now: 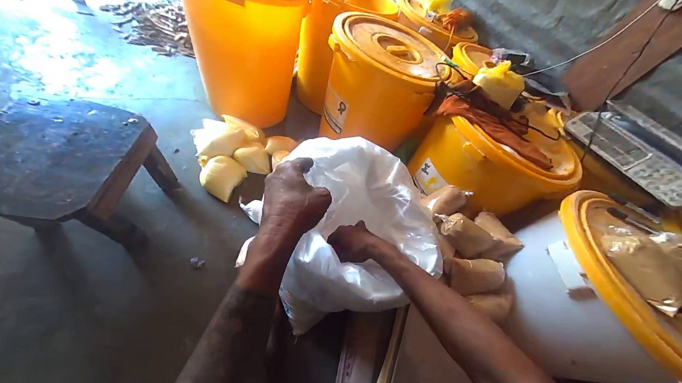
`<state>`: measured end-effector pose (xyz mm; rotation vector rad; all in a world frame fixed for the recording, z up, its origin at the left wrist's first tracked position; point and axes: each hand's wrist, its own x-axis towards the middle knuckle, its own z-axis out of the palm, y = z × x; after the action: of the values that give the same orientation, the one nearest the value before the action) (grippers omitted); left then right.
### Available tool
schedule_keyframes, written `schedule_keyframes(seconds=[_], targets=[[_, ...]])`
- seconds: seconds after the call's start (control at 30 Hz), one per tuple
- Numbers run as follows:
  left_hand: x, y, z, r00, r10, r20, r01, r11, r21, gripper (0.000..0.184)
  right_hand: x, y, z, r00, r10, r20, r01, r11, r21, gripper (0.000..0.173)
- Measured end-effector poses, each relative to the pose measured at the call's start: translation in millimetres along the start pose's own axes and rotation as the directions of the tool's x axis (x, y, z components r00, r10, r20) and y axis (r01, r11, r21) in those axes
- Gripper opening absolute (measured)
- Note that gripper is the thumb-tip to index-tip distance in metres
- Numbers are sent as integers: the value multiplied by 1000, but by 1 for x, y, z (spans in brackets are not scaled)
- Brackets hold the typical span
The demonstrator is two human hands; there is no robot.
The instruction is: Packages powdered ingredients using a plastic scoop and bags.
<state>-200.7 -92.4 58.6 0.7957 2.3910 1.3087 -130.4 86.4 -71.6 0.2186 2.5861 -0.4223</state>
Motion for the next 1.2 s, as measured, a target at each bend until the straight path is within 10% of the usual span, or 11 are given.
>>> schedule_keyframes(seconds=[0.8, 1.07, 1.2], targets=[[9, 1, 33, 921, 184, 344, -200, 980, 12, 50, -262, 53, -120, 927, 125, -354, 89, 844, 529, 16], [5, 14, 53, 885, 211, 415, -243, 970, 26, 41, -211, -24, -164, 964, 169, -203, -168, 986, 22, 14], [6, 14, 56, 896, 205, 395, -211, 977, -29, 39, -181, -115, -174, 875, 420, -238, -478, 825, -302, 28]])
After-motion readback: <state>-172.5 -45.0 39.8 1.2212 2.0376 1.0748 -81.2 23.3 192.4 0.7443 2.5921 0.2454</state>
